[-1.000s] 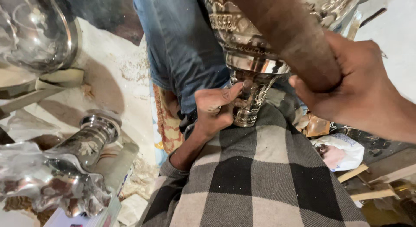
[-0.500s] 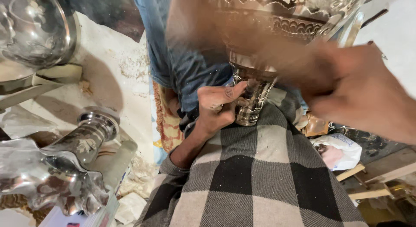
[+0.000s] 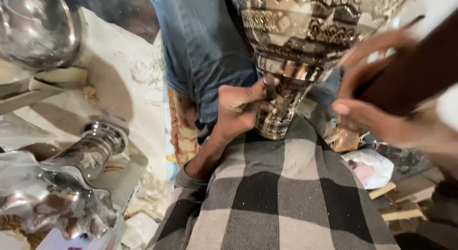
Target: The person holds a silver metal vase on their lap and uses a chisel and wooden mallet to engrave decorative patterns on its surface. They repeatedly tap the chisel to create fine details and occasionally rotate the vase to access different areas.
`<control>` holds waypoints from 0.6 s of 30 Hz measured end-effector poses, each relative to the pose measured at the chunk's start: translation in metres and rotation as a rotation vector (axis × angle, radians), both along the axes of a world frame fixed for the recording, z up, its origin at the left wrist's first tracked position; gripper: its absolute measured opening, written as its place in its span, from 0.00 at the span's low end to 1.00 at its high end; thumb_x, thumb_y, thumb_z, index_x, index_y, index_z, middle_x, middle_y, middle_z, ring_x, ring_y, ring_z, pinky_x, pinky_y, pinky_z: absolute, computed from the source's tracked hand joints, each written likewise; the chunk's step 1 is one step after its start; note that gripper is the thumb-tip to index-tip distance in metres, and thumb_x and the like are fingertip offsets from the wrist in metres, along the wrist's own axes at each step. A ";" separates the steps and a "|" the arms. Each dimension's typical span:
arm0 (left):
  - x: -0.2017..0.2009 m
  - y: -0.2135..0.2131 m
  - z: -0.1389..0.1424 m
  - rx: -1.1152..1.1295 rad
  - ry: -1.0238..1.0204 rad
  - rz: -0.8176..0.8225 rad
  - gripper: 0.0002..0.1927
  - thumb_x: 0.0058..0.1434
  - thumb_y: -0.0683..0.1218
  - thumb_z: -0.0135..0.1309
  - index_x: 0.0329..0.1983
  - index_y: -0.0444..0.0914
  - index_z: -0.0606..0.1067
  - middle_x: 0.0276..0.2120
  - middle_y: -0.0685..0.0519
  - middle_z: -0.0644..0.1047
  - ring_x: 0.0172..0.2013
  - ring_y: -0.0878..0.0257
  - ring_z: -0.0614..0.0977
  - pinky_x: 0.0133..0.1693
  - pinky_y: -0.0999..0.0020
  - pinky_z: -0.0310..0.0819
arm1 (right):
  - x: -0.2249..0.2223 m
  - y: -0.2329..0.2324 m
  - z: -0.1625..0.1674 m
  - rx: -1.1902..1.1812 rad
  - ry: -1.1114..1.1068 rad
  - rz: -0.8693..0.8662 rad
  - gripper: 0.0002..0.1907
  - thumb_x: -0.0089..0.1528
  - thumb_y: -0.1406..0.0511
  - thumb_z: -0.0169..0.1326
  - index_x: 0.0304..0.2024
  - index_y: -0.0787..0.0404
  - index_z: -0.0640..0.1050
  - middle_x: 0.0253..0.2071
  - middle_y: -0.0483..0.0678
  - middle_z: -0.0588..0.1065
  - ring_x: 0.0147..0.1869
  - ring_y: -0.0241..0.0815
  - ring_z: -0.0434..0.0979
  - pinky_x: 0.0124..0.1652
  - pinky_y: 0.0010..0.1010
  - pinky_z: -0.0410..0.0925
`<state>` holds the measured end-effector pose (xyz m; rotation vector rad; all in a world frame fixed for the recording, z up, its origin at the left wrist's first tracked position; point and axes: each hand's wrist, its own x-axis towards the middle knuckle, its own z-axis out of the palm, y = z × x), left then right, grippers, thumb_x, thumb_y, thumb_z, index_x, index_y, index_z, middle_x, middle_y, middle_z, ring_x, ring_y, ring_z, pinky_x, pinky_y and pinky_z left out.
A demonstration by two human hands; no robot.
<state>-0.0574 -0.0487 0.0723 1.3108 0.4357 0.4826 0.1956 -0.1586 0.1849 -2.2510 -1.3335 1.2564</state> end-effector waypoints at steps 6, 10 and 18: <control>-0.001 -0.002 -0.009 0.177 0.013 -0.043 0.24 0.57 0.26 0.48 0.54 0.34 0.79 0.39 0.43 0.84 0.39 0.61 0.88 0.42 0.73 0.85 | -0.010 -0.015 -0.007 -0.051 0.090 0.011 0.21 0.49 0.66 0.67 0.44 0.66 0.77 0.29 0.52 0.77 0.23 0.37 0.78 0.27 0.31 0.71; 0.000 -0.014 -0.011 0.030 0.012 0.001 0.24 0.59 0.25 0.46 0.55 0.34 0.78 0.39 0.42 0.84 0.40 0.58 0.89 0.45 0.71 0.86 | 0.007 -0.026 0.017 0.057 0.019 0.066 0.27 0.47 0.67 0.67 0.49 0.68 0.78 0.32 0.52 0.79 0.25 0.38 0.80 0.27 0.30 0.73; 0.008 -0.015 -0.011 0.154 0.009 0.015 0.28 0.53 0.25 0.46 0.55 0.35 0.78 0.37 0.42 0.84 0.38 0.57 0.90 0.40 0.70 0.86 | 0.019 -0.011 0.029 -0.442 -0.234 0.260 0.20 0.52 0.69 0.65 0.47 0.58 0.77 0.26 0.46 0.77 0.26 0.37 0.80 0.30 0.31 0.72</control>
